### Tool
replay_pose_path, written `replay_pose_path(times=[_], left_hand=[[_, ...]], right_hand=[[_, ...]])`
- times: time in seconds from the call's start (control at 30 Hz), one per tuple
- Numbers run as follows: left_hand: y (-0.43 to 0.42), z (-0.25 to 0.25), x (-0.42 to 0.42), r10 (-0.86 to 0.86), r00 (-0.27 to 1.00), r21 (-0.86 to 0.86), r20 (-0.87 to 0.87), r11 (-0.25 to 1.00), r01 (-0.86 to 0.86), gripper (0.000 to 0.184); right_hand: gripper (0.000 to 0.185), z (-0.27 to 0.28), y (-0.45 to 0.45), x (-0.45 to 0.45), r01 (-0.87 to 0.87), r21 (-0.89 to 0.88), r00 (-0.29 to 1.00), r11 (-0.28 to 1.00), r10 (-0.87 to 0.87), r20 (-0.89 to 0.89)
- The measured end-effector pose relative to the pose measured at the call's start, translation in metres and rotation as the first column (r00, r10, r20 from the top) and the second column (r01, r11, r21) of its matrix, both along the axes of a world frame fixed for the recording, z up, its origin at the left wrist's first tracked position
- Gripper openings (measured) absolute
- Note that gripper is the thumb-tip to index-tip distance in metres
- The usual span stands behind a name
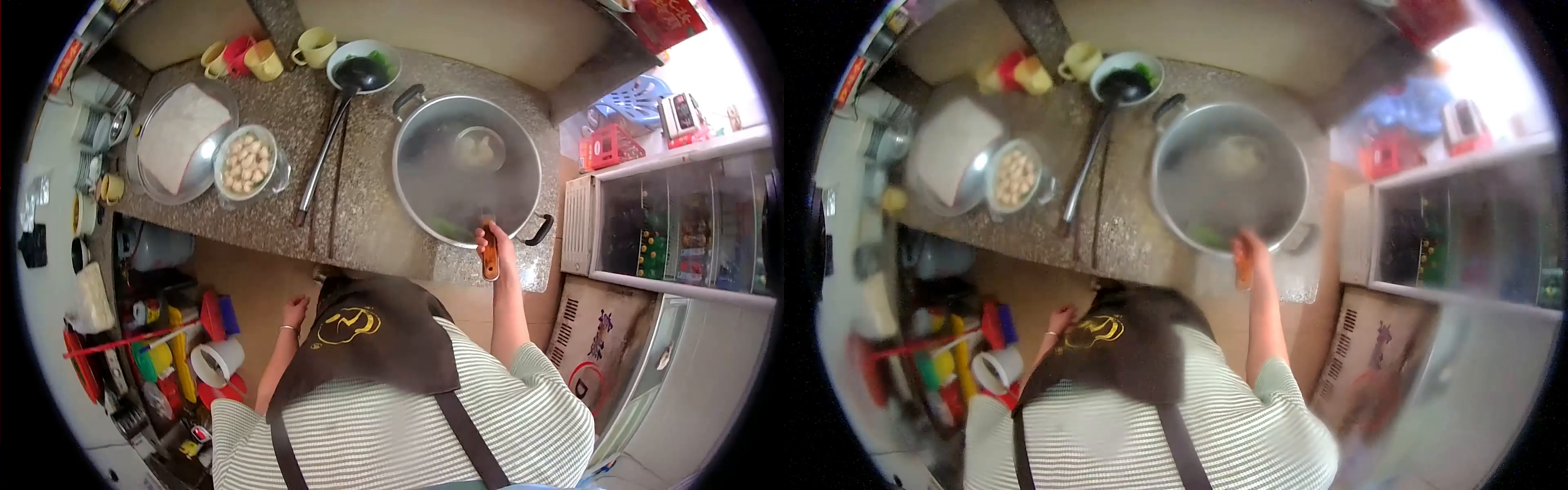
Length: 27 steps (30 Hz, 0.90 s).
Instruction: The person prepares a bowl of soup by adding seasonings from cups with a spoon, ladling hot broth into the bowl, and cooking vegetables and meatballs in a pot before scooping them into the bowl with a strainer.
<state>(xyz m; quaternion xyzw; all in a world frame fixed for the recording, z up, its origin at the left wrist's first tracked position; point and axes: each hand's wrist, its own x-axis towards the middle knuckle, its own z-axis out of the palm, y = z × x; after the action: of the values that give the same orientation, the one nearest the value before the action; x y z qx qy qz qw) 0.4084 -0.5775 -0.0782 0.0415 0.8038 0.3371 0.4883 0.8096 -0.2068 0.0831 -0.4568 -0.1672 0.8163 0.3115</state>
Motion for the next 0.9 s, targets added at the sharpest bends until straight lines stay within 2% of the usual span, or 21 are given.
replay_pose_path(times=[0.03, 0.07, 0.13, 0.17, 0.2, 0.3, 0.33, 0.4, 0.43, 0.47, 0.53, 0.57, 0.6, 0.63, 0.67, 0.7, 0.73, 0.77, 0.8, 0.83, 0.9], left_hand=[[-0.006, 0.004, 0.008, -0.017, 1.000, -0.057, 0.011, 0.998, 0.018, 0.027], [-0.016, 0.003, 0.013, -0.002, 1.000, -0.062, 0.016, 0.998, 0.003, 0.027], [-0.033, -0.015, 0.017, -0.036, 0.999, -0.016, -0.026, 0.999, 0.035, 0.028], [-0.042, -0.026, 0.015, -0.017, 1.000, -0.007, -0.026, 1.000, 0.016, 0.028], [-0.051, -0.034, 0.013, 0.016, 1.000, -0.022, 0.010, 1.000, -0.016, 0.029], [-0.070, -0.047, 0.007, 0.044, 0.999, -0.040, 0.014, 0.998, -0.044, 0.030], [-0.073, -0.050, 0.005, 0.022, 1.000, -0.055, -0.018, 0.998, -0.023, 0.030], [-0.074, -0.046, 0.003, 0.093, 0.996, -0.039, -0.001, 0.995, -0.093, 0.030], [-0.077, -0.041, 0.003, 0.148, 0.989, -0.036, 0.016, 0.988, -0.148, 0.030], [-0.080, -0.037, 0.002, 0.172, 0.985, -0.029, 0.030, 0.985, -0.171, 0.030], [-0.090, -0.037, 0.009, 0.191, 0.982, 0.128, -0.002, 0.973, -0.190, 0.030], [-0.100, -0.040, 0.019, 0.219, 0.976, 0.130, 0.017, 0.967, -0.219, 0.030], [-0.112, -0.044, 0.027, 0.265, 0.964, 0.139, 0.023, 0.954, -0.265, 0.030], [-0.122, -0.048, 0.034, 0.315, 0.949, 0.154, 0.025, 0.937, -0.315, 0.031], [-0.135, -0.056, 0.041, 0.348, 0.937, 0.161, 0.034, 0.923, -0.349, 0.031], [-0.153, -0.067, 0.052, 0.325, 0.946, 0.082, 0.008, 0.942, -0.325, 0.032], [-0.170, -0.079, 0.064, 0.301, 0.954, 0.002, -0.011, 0.954, -0.301, 0.033], [-0.189, -0.090, 0.079, 0.335, 0.942, 0.007, 0.003, 0.942, -0.335, 0.033], [-0.209, -0.098, 0.093, 0.361, 0.932, -0.011, 0.009, 0.932, -0.361, 0.033], [-0.227, -0.107, 0.106, 0.383, 0.923, -0.031, 0.017, 0.923, -0.383, 0.032], [-0.255, -0.093, 0.124, 0.417, 0.909, -0.082, 0.026, 0.907, -0.414, 0.030]], right_hand=[[0.014, 0.008, -0.007, -0.001, 0.000, 0.051, 0.996, 0.999, -0.004, 0.094], [0.014, 0.020, -0.013, -0.003, -0.016, 0.046, 0.995, 0.999, 0.011, 0.099], [0.015, 0.040, -0.026, -0.004, 0.016, 0.098, 0.984, 0.995, -0.033, 0.178], [0.018, 0.050, -0.034, -0.001, 0.019, 0.096, 0.990, 0.995, -0.032, 0.135], [0.026, 0.052, -0.039, 0.005, -0.015, 0.090, 0.987, 0.996, 0.000, 0.163], [0.030, 0.047, -0.050, 0.015, 0.063, 0.024, 0.995, 0.998, -0.065, 0.079], [0.029, 0.041, -0.047, 0.014, 0.051, 0.066, 0.971, 0.997, -0.065, 0.232], [0.029, 0.055, -0.050, 0.002, 0.211, -0.043, 0.977, 0.977, -0.212, -0.029], [0.030, 0.066, -0.053, 0.000, 0.121, -0.077, 0.986, 0.990, -0.129, -0.108], [0.030, 0.065, -0.057, -0.002, 0.097, -0.067, 0.990, 0.993, -0.104, -0.097], [0.031, 0.051, -0.061, -0.002, 0.109, 0.002, 0.992, 0.994, -0.109, -0.058], [0.033, 0.048, -0.060, 0.003, -0.010, -0.039, 0.972, 0.999, 0.001, -0.236], [0.033, 0.052, -0.064, 0.003, -0.036, -0.036, 0.975, 0.999, 0.027, -0.221], [0.028, 0.055, -0.065, -0.001, -0.374, 0.348, 0.867, 0.859, 0.191, 0.461], [0.025, 0.057, -0.063, -0.004, -0.438, 0.406, 0.828, 0.802, 0.184, 0.529], [0.023, 0.059, -0.060, -0.006, -0.498, 0.454, 0.786, 0.738, 0.164, 0.596], [0.020, 0.059, -0.059, -0.005, -0.308, 0.355, 0.945, 0.882, 0.242, 0.219], [0.018, 0.059, -0.057, -0.004, -0.163, 0.111, 0.973, 0.980, 0.179, -0.148], [0.016, 0.065, -0.061, -0.013, -0.149, -0.098, 0.924, 0.984, 0.104, -0.368], [0.011, 0.072, -0.063, -0.019, -0.125, -0.099, 0.970, 0.987, 0.101, -0.221], [0.014, 0.088, -0.065, -0.038, -0.114, -0.042, 0.982, 0.993, 0.106, -0.157]])
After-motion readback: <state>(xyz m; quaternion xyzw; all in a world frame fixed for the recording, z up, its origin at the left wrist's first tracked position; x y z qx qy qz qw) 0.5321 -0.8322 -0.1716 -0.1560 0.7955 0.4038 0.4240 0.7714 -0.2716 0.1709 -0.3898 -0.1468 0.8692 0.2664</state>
